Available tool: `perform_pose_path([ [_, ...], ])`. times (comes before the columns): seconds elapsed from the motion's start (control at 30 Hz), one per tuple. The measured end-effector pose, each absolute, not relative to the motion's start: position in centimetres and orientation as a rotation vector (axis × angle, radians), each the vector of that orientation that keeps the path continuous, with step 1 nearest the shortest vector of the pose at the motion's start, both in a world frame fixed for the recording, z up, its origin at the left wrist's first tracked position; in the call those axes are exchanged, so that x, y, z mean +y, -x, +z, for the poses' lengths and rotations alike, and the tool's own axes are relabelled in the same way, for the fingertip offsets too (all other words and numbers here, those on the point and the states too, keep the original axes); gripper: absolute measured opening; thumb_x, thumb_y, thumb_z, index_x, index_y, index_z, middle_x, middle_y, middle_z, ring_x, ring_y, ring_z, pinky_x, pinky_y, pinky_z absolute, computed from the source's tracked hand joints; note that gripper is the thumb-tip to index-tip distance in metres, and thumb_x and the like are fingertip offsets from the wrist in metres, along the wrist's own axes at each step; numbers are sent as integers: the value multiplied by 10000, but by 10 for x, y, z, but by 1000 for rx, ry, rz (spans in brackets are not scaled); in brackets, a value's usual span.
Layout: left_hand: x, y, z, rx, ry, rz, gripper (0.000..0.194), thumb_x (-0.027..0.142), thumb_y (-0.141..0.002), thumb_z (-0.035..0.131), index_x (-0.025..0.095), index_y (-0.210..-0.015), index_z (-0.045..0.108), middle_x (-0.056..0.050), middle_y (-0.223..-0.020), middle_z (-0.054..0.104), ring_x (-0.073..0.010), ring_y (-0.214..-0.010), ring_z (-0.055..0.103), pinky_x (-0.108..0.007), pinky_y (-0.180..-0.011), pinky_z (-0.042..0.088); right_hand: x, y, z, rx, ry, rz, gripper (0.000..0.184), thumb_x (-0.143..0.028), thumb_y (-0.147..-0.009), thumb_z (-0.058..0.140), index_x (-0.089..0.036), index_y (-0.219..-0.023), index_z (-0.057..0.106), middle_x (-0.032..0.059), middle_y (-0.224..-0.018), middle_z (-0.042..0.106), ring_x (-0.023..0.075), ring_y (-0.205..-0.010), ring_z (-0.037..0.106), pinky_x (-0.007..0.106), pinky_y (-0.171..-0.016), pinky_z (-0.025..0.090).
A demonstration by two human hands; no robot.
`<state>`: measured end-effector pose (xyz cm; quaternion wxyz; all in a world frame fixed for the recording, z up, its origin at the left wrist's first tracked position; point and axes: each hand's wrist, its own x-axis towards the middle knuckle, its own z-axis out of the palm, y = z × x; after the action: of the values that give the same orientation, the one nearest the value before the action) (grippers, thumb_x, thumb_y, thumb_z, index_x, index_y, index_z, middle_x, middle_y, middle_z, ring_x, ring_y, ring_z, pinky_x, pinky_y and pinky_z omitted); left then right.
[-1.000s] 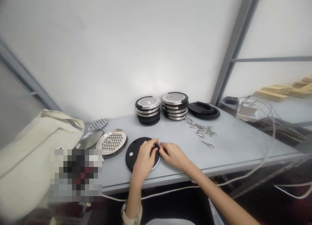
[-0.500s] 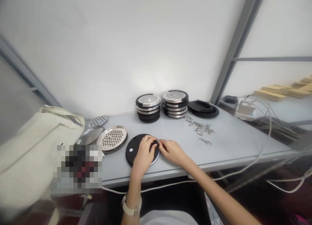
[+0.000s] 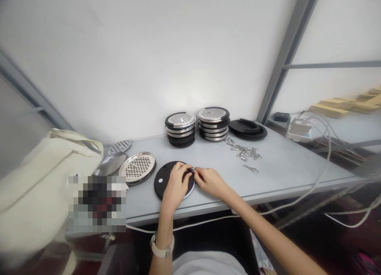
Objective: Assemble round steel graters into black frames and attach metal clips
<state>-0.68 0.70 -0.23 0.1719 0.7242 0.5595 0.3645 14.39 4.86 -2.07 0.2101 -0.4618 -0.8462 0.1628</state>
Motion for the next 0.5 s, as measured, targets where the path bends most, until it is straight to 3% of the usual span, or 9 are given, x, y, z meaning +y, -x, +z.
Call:
perform_pose_path([
  [0.5,5,7,0,1614,-2075,1019,234,141,-914,421,230,-1067,574,-55,-1050,529,-191,-1020,514,-342,-941,414,49,-145,-23,-2277,1239,538,277,-307,-948,336,-201,-746,493,-17,-589,529,117,-508,448,228,-534,294],
])
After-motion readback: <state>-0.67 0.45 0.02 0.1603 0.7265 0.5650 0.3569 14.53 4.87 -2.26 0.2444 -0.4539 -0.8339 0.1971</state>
